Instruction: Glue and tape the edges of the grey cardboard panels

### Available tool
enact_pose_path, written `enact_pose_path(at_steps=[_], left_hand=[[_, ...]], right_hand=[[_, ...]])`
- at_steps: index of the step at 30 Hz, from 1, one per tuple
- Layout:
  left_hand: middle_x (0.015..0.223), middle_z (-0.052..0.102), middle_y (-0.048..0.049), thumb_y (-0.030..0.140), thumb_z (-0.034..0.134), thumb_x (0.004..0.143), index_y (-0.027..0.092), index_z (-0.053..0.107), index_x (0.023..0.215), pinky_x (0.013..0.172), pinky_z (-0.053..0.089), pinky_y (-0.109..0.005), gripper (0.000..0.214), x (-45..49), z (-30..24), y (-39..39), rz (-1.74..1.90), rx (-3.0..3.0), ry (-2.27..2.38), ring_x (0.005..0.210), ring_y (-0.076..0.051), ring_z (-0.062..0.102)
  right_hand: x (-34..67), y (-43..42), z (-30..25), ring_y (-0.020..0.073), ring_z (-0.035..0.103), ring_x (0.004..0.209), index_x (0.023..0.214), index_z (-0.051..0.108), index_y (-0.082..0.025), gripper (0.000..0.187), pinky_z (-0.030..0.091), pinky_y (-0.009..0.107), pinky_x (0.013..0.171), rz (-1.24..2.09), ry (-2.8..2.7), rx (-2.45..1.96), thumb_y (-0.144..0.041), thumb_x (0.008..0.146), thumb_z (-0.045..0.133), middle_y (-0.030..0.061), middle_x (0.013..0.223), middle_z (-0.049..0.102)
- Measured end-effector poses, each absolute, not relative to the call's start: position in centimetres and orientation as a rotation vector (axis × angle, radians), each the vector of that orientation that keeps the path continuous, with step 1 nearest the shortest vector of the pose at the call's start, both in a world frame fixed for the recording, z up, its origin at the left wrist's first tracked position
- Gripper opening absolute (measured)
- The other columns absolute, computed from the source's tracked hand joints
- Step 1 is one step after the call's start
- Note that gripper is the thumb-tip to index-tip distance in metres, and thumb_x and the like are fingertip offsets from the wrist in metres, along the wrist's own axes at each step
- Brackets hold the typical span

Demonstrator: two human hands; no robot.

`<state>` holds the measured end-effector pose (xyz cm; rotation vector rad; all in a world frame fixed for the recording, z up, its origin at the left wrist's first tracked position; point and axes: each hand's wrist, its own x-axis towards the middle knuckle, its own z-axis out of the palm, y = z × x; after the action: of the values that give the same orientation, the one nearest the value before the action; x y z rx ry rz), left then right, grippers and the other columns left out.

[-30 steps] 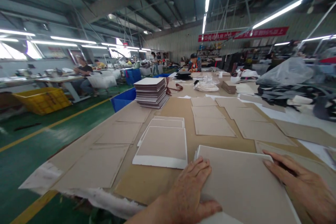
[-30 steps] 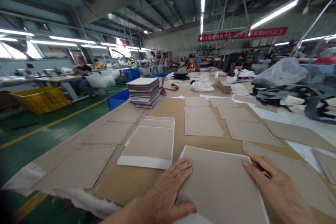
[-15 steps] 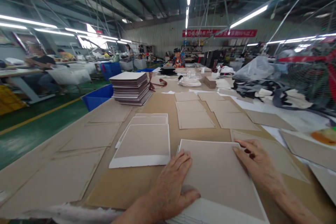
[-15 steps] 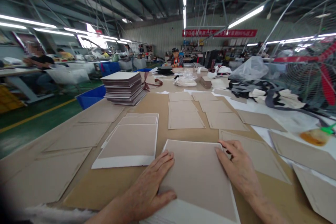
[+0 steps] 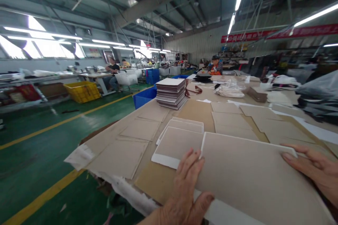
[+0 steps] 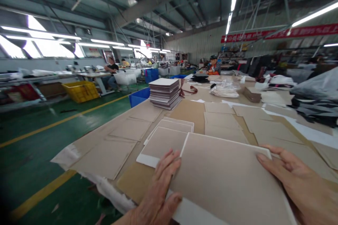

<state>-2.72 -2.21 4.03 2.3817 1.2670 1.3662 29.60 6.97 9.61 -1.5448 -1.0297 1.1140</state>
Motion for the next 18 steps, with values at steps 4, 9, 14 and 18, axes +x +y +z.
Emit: enact_pose_path(at_steps=[4,9,14,18], left_hand=[[0.142,0.048,-0.0113,0.035,0.044,0.098,0.025,0.043,0.137,0.115,0.029,-0.051,0.041,-7.8,6.0,-1.7,1.413,2.373,1.591,0.139,-0.027,0.034],[0.136,0.055,-0.012,0.029,0.043,0.093,0.017,0.05,0.13,0.112,0.035,-0.043,0.04,-13.8,7.2,4.0,0.855,2.153,2.066,0.129,-0.024,0.047],[0.116,0.067,-0.0157,0.034,0.047,0.087,0.011,0.062,0.112,0.097,0.047,-0.039,0.037,-15.6,6.5,9.6,0.371,1.977,2.164,0.109,-0.028,0.062],[0.113,0.068,-0.0224,0.046,0.056,0.078,0.008,0.065,0.106,0.092,0.049,-0.043,0.048,-15.2,5.5,11.7,0.289,1.907,2.177,0.106,-0.036,0.063]], right_hand=[[21.0,9.7,10.7,0.0245,0.067,0.062,0.11,0.059,-0.03,0.048,0.054,0.036,0.051,1.33,-1.123,-1.407,-0.044,0.066,0.073,0.0081,0.087,0.072],[12.8,14.2,6.5,0.0196,0.068,0.071,0.118,0.054,-0.02,0.038,0.052,0.028,0.059,1.212,-1.543,-1.453,-0.036,0.084,0.054,0.0059,0.09,0.072],[10.0,16.7,2.8,0.0235,0.065,0.09,0.099,0.063,-0.015,0.022,0.047,0.031,0.075,0.94,-1.798,-1.588,-0.026,0.082,0.057,0.0103,0.097,0.07],[10.4,17.1,2.0,0.0242,0.062,0.093,0.09,0.064,-0.016,0.015,0.043,0.032,0.082,0.776,-1.998,-1.614,-0.026,0.081,0.06,0.0087,0.094,0.068]])
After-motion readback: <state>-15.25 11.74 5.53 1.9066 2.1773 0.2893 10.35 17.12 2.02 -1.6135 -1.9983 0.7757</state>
